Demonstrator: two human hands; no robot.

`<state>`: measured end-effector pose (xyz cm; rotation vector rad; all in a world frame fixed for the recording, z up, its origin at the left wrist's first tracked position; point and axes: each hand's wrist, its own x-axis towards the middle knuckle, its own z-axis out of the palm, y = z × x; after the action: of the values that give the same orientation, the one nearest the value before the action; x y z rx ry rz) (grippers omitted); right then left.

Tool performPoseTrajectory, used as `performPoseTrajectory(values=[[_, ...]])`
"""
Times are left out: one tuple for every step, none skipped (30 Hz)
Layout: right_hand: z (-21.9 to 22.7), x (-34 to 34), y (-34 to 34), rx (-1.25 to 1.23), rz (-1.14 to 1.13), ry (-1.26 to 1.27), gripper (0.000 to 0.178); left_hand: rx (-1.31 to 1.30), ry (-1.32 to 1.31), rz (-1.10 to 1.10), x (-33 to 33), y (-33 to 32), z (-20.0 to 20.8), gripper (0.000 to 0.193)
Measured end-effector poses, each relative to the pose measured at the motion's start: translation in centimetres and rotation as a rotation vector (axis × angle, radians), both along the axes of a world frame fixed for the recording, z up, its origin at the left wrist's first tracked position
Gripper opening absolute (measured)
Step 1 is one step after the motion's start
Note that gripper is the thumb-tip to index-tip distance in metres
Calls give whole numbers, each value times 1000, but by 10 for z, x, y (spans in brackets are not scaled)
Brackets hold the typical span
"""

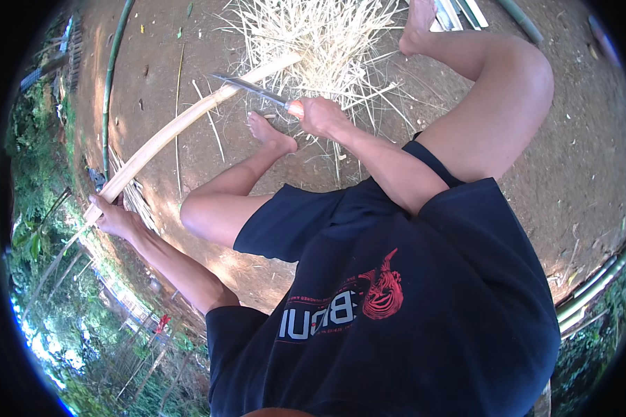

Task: The person sits on the ground and uses a machete to split a long bamboo pole into thin strips. They hold the bamboo with one hand and repeatedly strike it with the machete to separate the fibers, creating a pile of bamboo strips.

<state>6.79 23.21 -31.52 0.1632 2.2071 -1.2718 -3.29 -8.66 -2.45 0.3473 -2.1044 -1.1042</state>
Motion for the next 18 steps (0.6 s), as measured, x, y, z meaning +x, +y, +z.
performPoseTrajectory(values=[[-9,3,-5,17,16,58,33,-5,3,2,-1,0,2,42],[-18,6,-10,33,33,116,33,-10,6,5,-2,0,3,43],[-21,9,-13,47,52,175,33,-12,-4,15,-3,2,3,43],[-4,5,-3,36,16,10,31,-14,-14,25,-4,4,4,43],[-34,1,-2,7,-74,-152,32,-17,-24,35,-4,5,4,43],[-50,0,9,61,-89,-156,33,-32,-28,37,-6,0,1,42],[-64,-4,22,115,-110,-157,35,-29,-15,15,-11,1,3,41],[-79,-5,27,163,-107,-130,37,-25,-10,-9,-12,4,2,40],[-69,-6,23,139,-98,-151,36,-27,-16,-17,-6,2,0,39],[-45,-7,18,117,-82,-178,36,-23,-18,23,2,1,1,39],[-30,-7,15,102,-75,-201,36,-13,-16,53,4,6,2,38],[-27,-5,15,132,-1,-141,37,4,-3,78,1,11,1,38],[-42,-5,17,163,-47,-167,37,-9,-33,57,-2,16,3,39],[-70,-6,20,193,-94,-192,37,-22,-63,36,-4,20,4,39],[-91,-1,25,216,-141,-228,38,-45,-103,12,-5,22,5,40],[-93,-5,41,252,-162,-355,35,-113,-197,-9,-3,19,10,39],[-98,-4,50,258,-168,-360,35,-68,-181,-94,-3,15,14,39],[-103,-3,58,266,-178,-366,35,-20,-167,-182,-4,8,17,39]])
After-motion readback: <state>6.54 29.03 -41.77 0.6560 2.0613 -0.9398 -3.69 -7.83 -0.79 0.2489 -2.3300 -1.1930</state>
